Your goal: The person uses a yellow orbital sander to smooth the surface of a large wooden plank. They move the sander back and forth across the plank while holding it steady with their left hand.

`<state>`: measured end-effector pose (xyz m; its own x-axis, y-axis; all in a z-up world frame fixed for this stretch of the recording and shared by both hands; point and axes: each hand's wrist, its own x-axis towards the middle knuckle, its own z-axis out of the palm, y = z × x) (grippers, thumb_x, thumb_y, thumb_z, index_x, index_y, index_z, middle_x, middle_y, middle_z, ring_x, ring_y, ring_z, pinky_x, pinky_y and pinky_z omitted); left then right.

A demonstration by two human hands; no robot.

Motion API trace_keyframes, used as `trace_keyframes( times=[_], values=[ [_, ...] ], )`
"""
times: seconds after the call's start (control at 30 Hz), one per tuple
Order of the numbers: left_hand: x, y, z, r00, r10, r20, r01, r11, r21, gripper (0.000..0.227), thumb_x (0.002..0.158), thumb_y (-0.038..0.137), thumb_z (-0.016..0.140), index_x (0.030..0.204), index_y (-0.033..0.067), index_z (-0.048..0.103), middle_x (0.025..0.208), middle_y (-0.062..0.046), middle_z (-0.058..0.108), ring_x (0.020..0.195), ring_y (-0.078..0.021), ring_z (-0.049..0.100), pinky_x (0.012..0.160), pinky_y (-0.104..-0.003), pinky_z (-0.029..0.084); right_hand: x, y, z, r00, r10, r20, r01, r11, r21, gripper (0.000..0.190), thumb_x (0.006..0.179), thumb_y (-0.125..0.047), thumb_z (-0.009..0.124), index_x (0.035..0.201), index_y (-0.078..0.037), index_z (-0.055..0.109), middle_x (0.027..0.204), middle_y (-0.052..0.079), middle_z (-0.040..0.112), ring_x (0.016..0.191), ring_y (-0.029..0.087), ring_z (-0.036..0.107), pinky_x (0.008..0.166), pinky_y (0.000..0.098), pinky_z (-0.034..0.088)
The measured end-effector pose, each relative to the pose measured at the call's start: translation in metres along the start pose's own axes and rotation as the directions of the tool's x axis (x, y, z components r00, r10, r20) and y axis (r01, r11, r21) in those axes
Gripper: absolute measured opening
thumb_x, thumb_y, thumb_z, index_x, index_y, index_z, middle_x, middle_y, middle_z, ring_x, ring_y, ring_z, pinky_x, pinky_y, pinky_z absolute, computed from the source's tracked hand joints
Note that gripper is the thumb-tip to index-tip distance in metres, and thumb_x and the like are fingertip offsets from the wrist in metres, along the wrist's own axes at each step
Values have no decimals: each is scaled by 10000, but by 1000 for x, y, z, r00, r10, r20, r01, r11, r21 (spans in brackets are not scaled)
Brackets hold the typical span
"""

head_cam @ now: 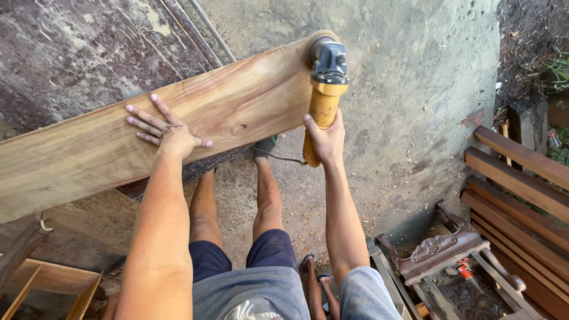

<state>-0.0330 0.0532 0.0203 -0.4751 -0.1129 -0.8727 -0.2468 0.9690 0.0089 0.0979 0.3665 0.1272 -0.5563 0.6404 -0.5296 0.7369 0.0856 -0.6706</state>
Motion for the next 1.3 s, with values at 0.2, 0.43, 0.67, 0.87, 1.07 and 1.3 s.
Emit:
trace_keyframes(
  times=[0.2, 0.43, 0.67, 0.87, 1.07, 1.3],
  values=[
    [-2, -1, -1, 1000, -15, 11, 15, 1000, 3, 1793, 510, 537, 1004, 1516, 119, -420, 1442, -418, -470, 1354, -606, -412, 1204, -753, -96, -21, -4, 12, 995, 52, 90, -51, 999, -13, 587, 803, -319, 785, 1274, -59, 549, 1012, 135, 750, 863, 202, 737, 785, 361, 613],
    [0, 0, -6, 999, -18, 32, 18, 1000, -4, 1802, 499, 541, 992, 1512, 108, -434, 1408, -441, -485, 1329, -615, -423, 1212, -734, -111, -14, -2, 18, 990, -15, 143, 28, 995, -91, 583, 824, -307, 799, 1278, -42, 548, 1064, 159, 744, 928, 218, 737, 822, 362, 594],
    [3, -1, -2, 1000, 5, 16, -5, 1000, 3, 1792, 510, 554, 987, 1525, 93, -416, 1418, -435, -476, 1311, -625, -427, 1179, -771, -122, 19, 10, -7, 1000, -10, 18, 8, 990, 141, 493, 898, -282, 808, 1226, -6, 564, 1037, 175, 692, 881, 227, 684, 779, 364, 592],
    [-3, 4, -7, 998, -25, 61, 25, 1000, 5, 1780, 513, 530, 984, 1525, 110, -418, 1407, -429, -479, 1292, -601, -438, 1168, -774, -139, -12, 12, 17, 993, -66, 96, 77, 990, -120, 560, 812, -317, 839, 1223, -35, 583, 982, 146, 758, 878, 212, 746, 798, 361, 583],
    [-25, 8, -21, 997, 1, 77, 4, 999, -54, 1739, 536, 510, 976, 1519, 129, -406, 1395, -381, -492, 1352, -557, -415, 1197, -716, -136, -18, 13, 31, 989, -73, 125, 81, 995, -57, 542, 842, -299, 816, 1237, -34, 558, 970, 130, 730, 824, 220, 716, 732, 376, 594],
    [-42, 3, -38, 993, 66, 95, -60, 996, -65, 1744, 504, 515, 975, 1518, 173, -401, 1422, -358, -471, 1390, -524, -380, 1227, -686, -109, -44, 0, 70, 971, -116, 211, 124, 992, -28, 509, 863, -266, 794, 1233, -40, 529, 959, 88, 701, 810, 192, 698, 718, 362, 601]
  ],
)
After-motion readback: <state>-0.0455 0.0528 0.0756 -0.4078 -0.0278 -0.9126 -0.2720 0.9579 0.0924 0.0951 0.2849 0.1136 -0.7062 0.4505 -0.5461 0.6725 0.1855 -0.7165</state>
